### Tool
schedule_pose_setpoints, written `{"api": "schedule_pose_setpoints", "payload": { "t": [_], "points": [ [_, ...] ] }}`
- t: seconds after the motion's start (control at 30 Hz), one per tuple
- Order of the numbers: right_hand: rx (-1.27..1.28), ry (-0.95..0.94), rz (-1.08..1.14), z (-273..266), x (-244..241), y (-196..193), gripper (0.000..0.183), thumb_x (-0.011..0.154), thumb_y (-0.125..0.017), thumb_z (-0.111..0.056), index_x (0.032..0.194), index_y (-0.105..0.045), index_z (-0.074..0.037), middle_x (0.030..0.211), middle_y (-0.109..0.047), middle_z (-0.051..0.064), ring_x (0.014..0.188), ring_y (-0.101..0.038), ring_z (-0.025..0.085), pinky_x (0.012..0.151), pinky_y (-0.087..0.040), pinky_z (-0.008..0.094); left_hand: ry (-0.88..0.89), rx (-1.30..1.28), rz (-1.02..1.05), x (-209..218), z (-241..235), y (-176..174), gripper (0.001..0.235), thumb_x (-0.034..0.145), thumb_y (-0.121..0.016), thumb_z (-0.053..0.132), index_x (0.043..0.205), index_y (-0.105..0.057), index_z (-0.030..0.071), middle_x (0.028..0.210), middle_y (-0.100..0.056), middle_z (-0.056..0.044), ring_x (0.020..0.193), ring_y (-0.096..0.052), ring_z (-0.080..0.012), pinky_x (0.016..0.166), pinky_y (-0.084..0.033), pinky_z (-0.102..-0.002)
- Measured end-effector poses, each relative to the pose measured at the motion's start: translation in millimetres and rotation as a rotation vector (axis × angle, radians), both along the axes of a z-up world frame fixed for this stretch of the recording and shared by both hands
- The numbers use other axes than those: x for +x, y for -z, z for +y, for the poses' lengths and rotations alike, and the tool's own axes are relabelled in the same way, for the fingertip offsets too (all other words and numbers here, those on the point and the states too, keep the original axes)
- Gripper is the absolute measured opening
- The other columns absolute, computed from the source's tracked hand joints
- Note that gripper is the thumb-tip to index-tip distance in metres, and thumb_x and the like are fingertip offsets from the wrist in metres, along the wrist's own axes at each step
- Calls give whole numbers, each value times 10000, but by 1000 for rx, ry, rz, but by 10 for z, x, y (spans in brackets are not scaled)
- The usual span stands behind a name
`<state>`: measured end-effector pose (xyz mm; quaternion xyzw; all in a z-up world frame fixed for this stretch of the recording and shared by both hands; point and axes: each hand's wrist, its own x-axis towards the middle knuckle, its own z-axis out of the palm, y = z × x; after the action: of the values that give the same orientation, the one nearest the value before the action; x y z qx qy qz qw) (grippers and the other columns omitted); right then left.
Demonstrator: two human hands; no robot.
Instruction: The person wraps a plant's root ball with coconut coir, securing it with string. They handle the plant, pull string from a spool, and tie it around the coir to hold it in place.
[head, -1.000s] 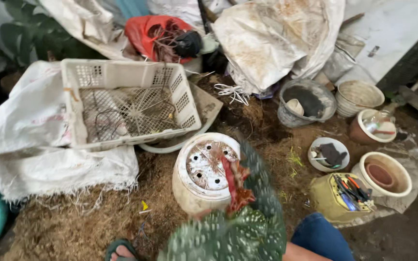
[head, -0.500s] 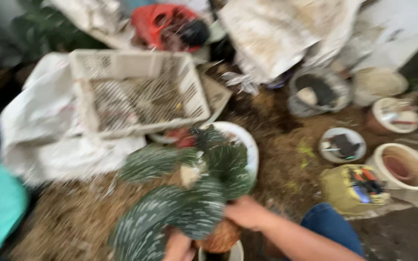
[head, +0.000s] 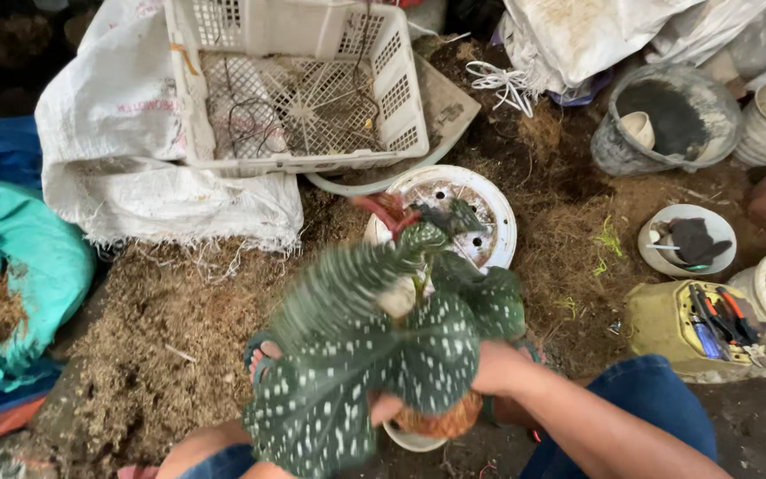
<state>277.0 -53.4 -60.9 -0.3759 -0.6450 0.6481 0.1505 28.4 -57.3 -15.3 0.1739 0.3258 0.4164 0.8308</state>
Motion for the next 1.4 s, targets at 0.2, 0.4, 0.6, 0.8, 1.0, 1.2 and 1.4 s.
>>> {"api": "schedule_pose_setpoints", "payload": {
  "t": [0.2, 0.4, 0.6, 0.8, 1.0, 1.2, 1.4],
  "points": [
    [-166, 293, 72, 19, -9, -117, 463, 894, -714, -227, 1315, -666, -41, 1282, -723, 104, 1132, -691, 198, 952, -575, 366, 42, 39, -13, 59, -164, -75, 471, 978, -641, 357, 1365, -630, 90, 1425, -620, -144, 1307, -568, -321, 1102, -416, -492],
    [-144, 449, -18, 14, -113, -181, 373, 859, -740, -170, 1187, -746, 9, 1144, -809, 151, 981, -753, 196, 820, -627, 372, 73, 162, -16, 405, -262, -322, 448, 978, -656, 336, 1356, -640, 96, 1421, -621, -143, 1307, -563, -326, 1103, -409, -495],
    [-98, 388, 76, 166, 10, -396, 579, 820, -763, -266, 1321, -617, -15, 1176, -736, 158, 1041, -693, 213, 880, -577, 391, 27, 468, 261, 213, -34, -391, 426, 979, -670, 316, 1347, -650, 103, 1417, -623, -142, 1308, -558, -331, 1104, -401, -497],
    [10, 383, -185, 52, -24, -407, 762, 814, -737, -395, 1411, -488, 6, 1231, -694, 169, 1130, -642, 254, 964, -527, 392, 293, 968, 1258, 321, 117, -5, 380, 1039, -646, 319, 1366, -659, 127, 1429, -618, -143, 1330, -525, -363, 1140, -345, -515],
    [-5, 258, -139, 101, -113, -472, 782, 825, -743, -446, 1419, -498, -1, 1340, -672, 130, 1233, -629, 218, 1047, -477, 349, 356, 510, 1127, 363, 79, 154, 533, 914, -566, 528, 1306, -675, 185, 1400, -612, -92, 1304, -501, -303, 1140, -313, -469],
    [-106, 219, 70, 19, -232, -498, 841, 770, -828, -434, 1388, -521, 48, 1337, -672, 157, 1226, -620, 237, 1062, -479, 381, 279, 404, 910, 279, 20, 70, 479, 895, -616, 486, 1281, -670, 208, 1347, -701, -54, 1266, -640, -241, 1050, -485, -396],
    [-288, 365, 278, 102, -217, -308, 750, 799, -830, -314, 1346, -555, 120, 1240, -706, 213, 1159, -690, 321, 1034, -554, 437, 190, 383, 1154, 110, 227, 105, 505, 910, -669, 373, 1327, -629, 91, 1389, -632, -145, 1300, -556, -283, 1074, -412, -422]
  ]
}}
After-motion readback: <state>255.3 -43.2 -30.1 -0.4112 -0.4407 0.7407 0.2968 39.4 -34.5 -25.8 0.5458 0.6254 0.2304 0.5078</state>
